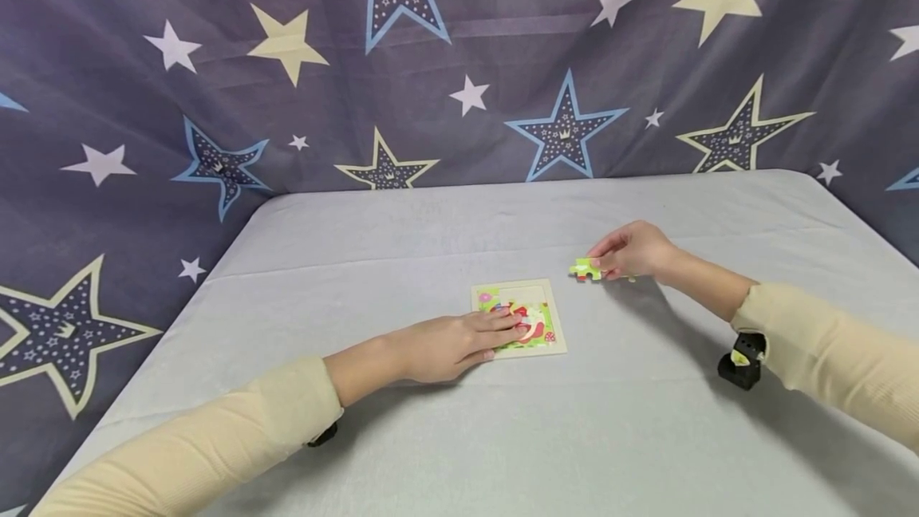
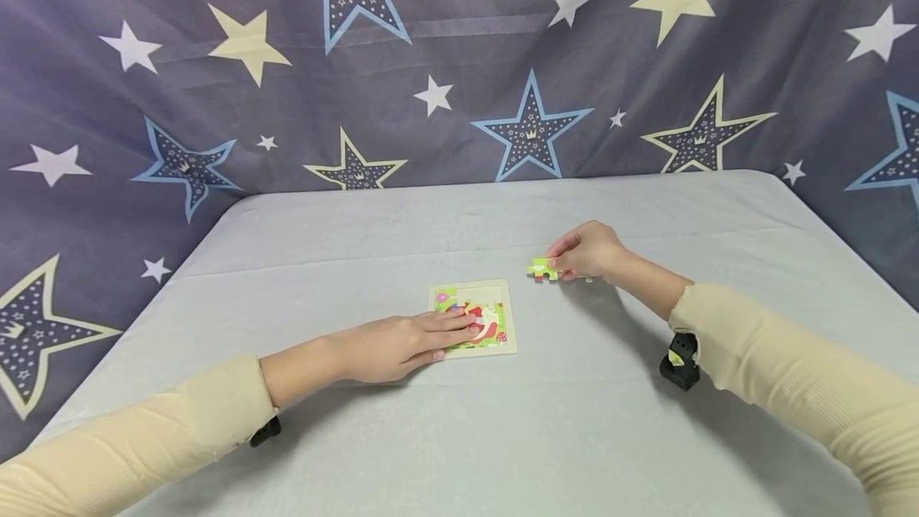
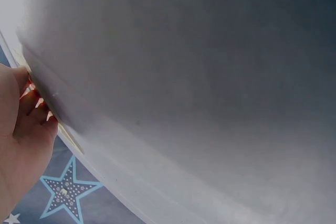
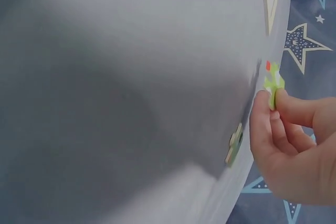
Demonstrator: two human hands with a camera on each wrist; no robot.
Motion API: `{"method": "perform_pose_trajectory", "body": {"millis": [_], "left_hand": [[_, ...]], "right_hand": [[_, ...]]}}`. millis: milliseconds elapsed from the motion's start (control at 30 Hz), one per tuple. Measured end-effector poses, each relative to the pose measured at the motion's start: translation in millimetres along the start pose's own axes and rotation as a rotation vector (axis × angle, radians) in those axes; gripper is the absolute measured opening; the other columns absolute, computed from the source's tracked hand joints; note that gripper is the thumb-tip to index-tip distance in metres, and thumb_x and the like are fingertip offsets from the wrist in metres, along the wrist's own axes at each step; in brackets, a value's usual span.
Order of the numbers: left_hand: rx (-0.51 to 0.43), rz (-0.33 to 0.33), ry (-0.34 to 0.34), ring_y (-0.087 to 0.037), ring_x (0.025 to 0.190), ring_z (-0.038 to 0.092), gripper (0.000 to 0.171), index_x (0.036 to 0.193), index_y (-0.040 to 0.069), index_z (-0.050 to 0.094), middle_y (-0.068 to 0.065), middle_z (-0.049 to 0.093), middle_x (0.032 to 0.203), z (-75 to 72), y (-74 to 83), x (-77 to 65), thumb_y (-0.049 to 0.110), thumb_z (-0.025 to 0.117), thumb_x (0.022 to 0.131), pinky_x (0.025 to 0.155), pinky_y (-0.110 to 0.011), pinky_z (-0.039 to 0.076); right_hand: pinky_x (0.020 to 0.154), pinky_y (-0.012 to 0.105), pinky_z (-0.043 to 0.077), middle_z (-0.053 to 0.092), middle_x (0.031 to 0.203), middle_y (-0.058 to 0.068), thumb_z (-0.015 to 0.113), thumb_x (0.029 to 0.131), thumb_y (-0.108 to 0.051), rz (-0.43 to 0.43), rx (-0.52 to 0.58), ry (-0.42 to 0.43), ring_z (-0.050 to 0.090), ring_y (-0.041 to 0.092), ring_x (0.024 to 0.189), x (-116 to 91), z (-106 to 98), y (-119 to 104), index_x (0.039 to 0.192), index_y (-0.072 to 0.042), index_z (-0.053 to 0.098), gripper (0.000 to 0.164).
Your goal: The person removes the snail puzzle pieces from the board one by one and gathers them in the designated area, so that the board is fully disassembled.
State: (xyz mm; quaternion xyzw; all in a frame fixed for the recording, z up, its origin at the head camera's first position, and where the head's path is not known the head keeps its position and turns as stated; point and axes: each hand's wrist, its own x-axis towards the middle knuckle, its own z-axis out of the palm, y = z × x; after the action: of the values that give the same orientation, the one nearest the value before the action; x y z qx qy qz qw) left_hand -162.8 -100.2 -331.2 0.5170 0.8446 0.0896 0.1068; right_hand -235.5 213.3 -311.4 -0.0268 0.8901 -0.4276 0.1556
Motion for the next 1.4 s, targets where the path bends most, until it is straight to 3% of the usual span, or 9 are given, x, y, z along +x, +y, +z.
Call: {"method": "perform_pose_trajectory", "body": {"millis": [167, 533, 1067, 1167, 1267, 1400], "left_hand": [[0.006, -0.015, -0.011, -0.018, 0.148, 0.028, 0.048, 0.151, 0.021, 0.034, -0.001, 0.034, 0.157, -0.4, -0.6, 0.8, 0.023, 0.042, 0.103, 0.121, -0.035, 0.027], [-0.005, -0.023, -0.017, -0.016, 0.148, 0.027, 0.049, 0.151, 0.023, 0.033, 0.001, 0.033, 0.157, -1.9, -1.7, 1.8, 0.023, 0.043, 0.103, 0.121, -0.034, 0.027], [-0.003, -0.019, -0.016, -0.017, 0.148, 0.029, 0.049, 0.151, 0.023, 0.033, 0.0, 0.034, 0.157, 0.5, -1.6, 0.7, 0.022, 0.042, 0.103, 0.12, -0.035, 0.028], [0.002, -0.013, -0.011, -0.018, 0.147, 0.029, 0.049, 0.151, 0.022, 0.033, 0.0, 0.034, 0.157, 1.3, -1.8, 0.4, 0.023, 0.042, 0.103, 0.12, -0.035, 0.029], [0.004, -0.019, -0.011, -0.017, 0.148, 0.028, 0.049, 0.151, 0.023, 0.033, 0.0, 0.034, 0.157, 1.7, -2.2, 0.5, 0.023, 0.042, 0.103, 0.12, -0.035, 0.028], [-0.008, -0.031, -0.015, -0.016, 0.148, 0.027, 0.049, 0.151, 0.024, 0.033, 0.001, 0.034, 0.157, 1.8, -2.7, 0.7, 0.023, 0.042, 0.103, 0.121, -0.035, 0.027]], "right_hand": [[0.056, 0.022, 0.054, 0.071, 0.069, -0.002, 0.069, 0.087, -0.007, -0.034, -0.09, 0.03, 0.061, 0.006, 0.057, 2.7, -4.9, -0.4, 0.107, 0.01, 0.068, 0.026], [0.061, 0.023, 0.055, 0.069, 0.07, -0.006, 0.067, 0.089, -0.007, 0.04, -0.073, -0.027, 0.06, 0.006, 0.06, 6.5, -8.4, -1.3, 0.112, 0.011, 0.065, 0.03], [0.062, 0.022, 0.056, 0.069, 0.073, -0.002, 0.069, 0.087, -0.008, 0.068, -0.098, -0.009, 0.061, 0.004, 0.059, 7.0, -3.2, -0.2, 0.109, 0.009, 0.067, 0.028], [0.059, 0.021, 0.055, 0.07, 0.07, -0.002, 0.07, 0.086, -0.01, 0.036, -0.165, 0.01, 0.06, 0.004, 0.058, 6.1, -1.0, 1.3, 0.105, 0.007, 0.07, 0.025], [0.055, 0.021, 0.05, 0.071, 0.068, 0.001, 0.072, 0.084, -0.012, -0.05, -0.275, 0.061, 0.059, 0.005, 0.054, 4.5, 1.4, 1.7, 0.098, 0.003, 0.073, 0.021], [0.062, 0.024, 0.043, 0.074, 0.071, 0.007, 0.075, 0.08, -0.013, -0.175, -0.409, 0.153, 0.057, 0.007, 0.057, 2.4, 5.0, 0.1, 0.087, -0.002, 0.076, 0.013]]}}
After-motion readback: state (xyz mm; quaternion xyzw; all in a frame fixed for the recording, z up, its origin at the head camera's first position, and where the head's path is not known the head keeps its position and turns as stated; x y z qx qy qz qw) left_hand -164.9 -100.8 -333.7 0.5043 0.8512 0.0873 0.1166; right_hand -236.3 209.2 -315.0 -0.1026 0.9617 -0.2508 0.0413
